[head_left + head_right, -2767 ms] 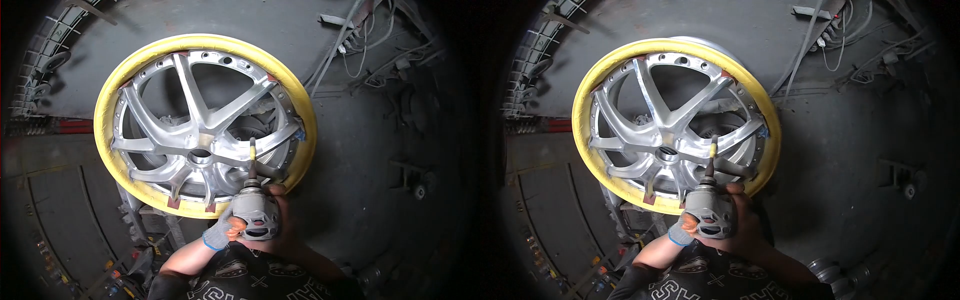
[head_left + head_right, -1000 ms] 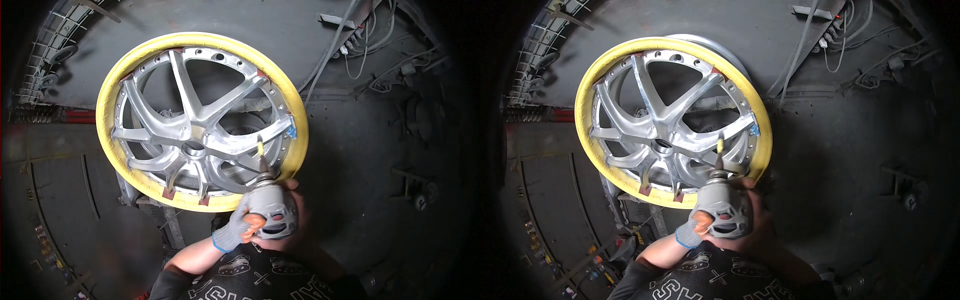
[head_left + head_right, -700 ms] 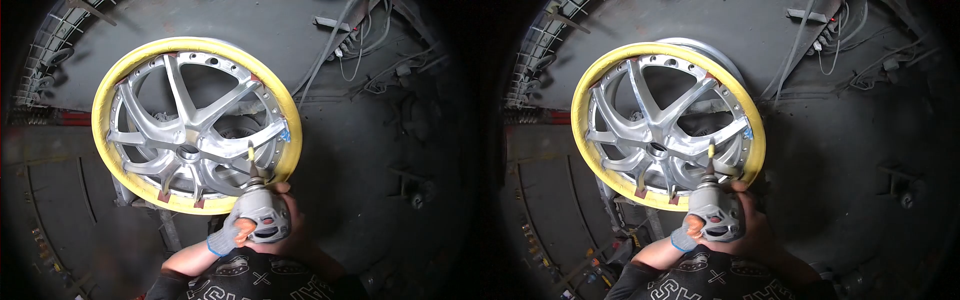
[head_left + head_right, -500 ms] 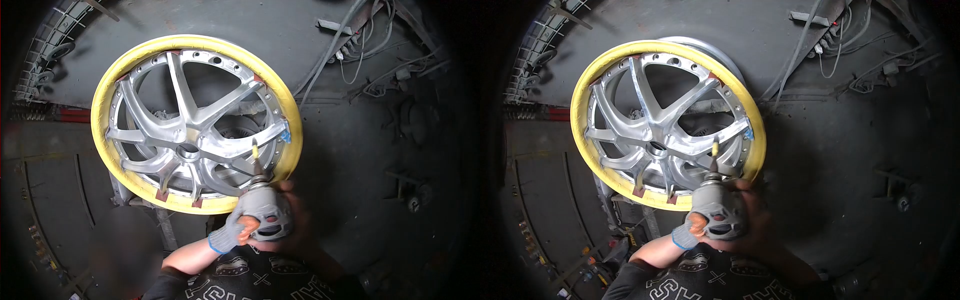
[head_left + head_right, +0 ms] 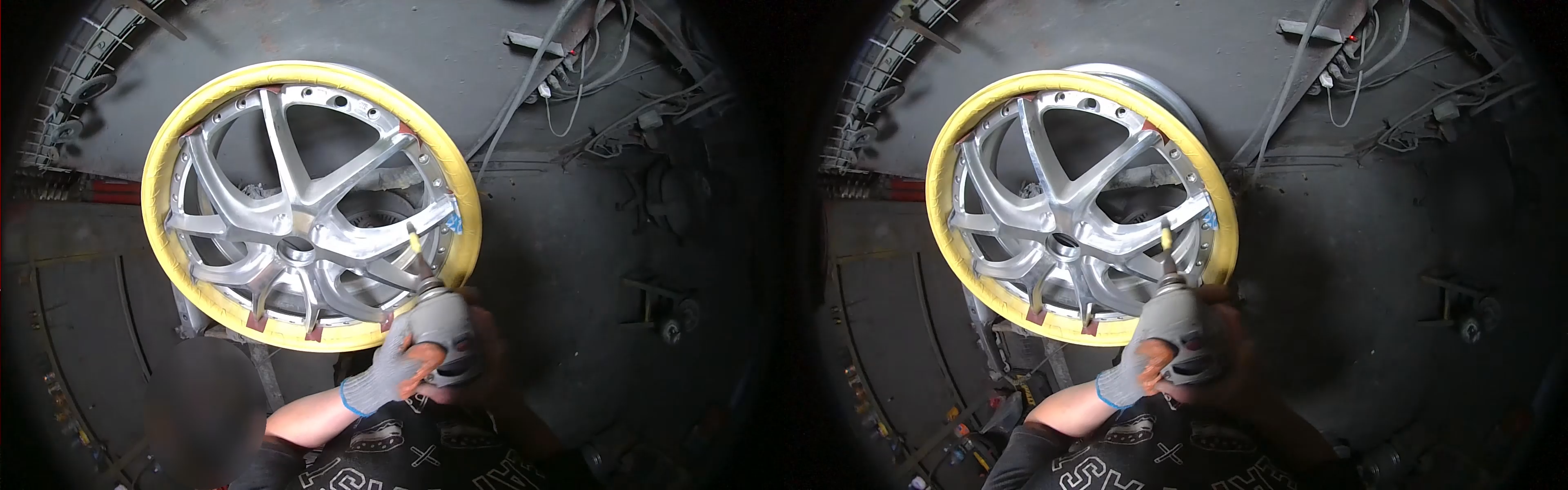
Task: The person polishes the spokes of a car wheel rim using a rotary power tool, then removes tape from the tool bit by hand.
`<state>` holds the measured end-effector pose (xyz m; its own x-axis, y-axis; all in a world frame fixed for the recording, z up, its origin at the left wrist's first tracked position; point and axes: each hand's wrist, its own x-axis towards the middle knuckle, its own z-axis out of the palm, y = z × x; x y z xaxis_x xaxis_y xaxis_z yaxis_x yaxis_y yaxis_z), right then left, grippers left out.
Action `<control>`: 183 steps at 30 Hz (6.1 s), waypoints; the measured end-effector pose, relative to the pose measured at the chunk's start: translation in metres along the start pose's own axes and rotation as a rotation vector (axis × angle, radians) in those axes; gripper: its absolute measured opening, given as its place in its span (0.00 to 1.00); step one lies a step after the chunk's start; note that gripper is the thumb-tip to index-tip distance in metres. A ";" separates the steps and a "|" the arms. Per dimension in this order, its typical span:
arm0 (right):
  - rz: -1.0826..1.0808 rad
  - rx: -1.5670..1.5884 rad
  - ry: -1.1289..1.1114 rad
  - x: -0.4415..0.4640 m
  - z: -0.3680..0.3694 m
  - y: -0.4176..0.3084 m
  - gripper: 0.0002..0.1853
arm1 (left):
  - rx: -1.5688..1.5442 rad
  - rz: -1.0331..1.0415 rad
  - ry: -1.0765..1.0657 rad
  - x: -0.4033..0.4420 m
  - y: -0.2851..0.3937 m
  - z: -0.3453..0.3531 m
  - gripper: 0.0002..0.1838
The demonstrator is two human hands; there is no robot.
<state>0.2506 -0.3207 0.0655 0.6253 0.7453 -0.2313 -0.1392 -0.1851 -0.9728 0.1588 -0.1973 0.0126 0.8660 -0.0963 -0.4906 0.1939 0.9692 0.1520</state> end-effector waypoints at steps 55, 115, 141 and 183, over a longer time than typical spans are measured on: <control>-0.189 -0.115 0.084 0.002 -0.019 0.010 0.57 | -0.369 -0.068 -0.019 0.020 -0.002 0.018 0.30; -0.082 -0.643 -0.020 0.021 0.016 -0.067 0.54 | -0.090 0.181 -0.107 -0.020 0.043 0.040 0.51; -0.087 -0.615 0.042 0.021 0.012 -0.065 0.50 | 0.031 0.134 -0.078 -0.011 0.050 0.042 0.60; -0.251 -0.544 0.035 0.029 -0.020 -0.044 0.50 | 0.015 0.216 -0.175 0.002 0.023 0.022 0.34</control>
<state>0.2899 -0.3037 0.1019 0.6143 0.7889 0.0139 0.4232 -0.3145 -0.8497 0.1751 -0.1805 0.0343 0.9542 0.0729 -0.2902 0.0020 0.9683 0.2499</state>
